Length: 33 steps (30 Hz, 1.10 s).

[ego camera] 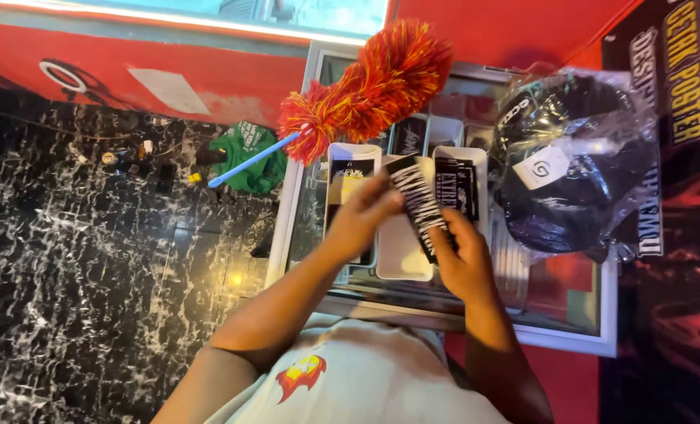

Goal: Sorting and placing small stickers into white boxes on a glass display counter.

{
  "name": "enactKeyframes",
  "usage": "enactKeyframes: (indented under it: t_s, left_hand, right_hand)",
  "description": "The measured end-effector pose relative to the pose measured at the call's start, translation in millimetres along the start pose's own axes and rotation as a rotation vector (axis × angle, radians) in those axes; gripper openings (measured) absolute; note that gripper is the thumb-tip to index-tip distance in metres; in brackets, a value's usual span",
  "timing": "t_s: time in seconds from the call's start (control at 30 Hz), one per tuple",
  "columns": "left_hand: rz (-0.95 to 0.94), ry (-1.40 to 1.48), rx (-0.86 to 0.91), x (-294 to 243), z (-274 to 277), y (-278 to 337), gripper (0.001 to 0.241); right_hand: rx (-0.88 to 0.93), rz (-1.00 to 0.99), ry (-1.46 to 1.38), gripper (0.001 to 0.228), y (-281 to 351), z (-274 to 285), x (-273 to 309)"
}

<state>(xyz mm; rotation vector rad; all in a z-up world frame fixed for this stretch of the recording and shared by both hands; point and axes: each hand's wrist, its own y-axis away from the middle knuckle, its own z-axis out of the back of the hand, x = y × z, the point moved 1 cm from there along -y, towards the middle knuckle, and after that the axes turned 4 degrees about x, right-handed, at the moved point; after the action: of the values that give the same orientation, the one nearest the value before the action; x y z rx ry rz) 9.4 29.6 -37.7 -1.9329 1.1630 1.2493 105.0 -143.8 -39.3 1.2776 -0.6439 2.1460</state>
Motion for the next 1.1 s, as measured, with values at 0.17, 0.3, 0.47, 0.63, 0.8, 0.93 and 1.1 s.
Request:
enactKeyframes:
  t_s: [0.17, 0.3, 0.47, 0.63, 0.8, 0.93, 1.1]
  left_hand:
    - [0.016, 0.193, -0.170, 4.0, 28.0, -11.8, 0.014]
    - [-0.115, 0.090, -0.131, -24.7, 37.8, -8.5, 0.018]
    - [0.007, -0.160, 0.159, -3.9, 45.8, -3.9, 0.037]
    - [0.077, -0.300, 0.145, -25.6, 24.9, 3.3, 0.019]
    - [0.322, 0.249, 0.087, 25.0, 23.1, 6.1, 0.032]
    - [0.306, 0.218, 0.087, -17.2, 26.5, 3.3, 0.037]
    - [0.293, 0.181, 0.116, -10.5, 33.5, 6.2, 0.034]
  right_hand:
    - [0.090, -0.017, 0.180, 0.015, -5.6, 13.1, -2.2]
    - [0.130, -0.029, 0.232, 0.014, 1.2, 22.6, 6.8]
    - [0.219, 0.047, 0.153, 0.020, -5.5, 25.7, 17.3]
    - [-0.164, 0.333, 0.598, 0.044, -12.5, 19.2, 7.2]
    - [-0.062, 0.617, 0.666, 0.065, -5.3, -43.3, 51.1]
    - [-0.076, 0.488, 0.763, 0.072, -14.5, -12.8, 7.8]
    - [-0.031, 0.481, 0.556, 0.073, -0.8, -1.4, 38.2]
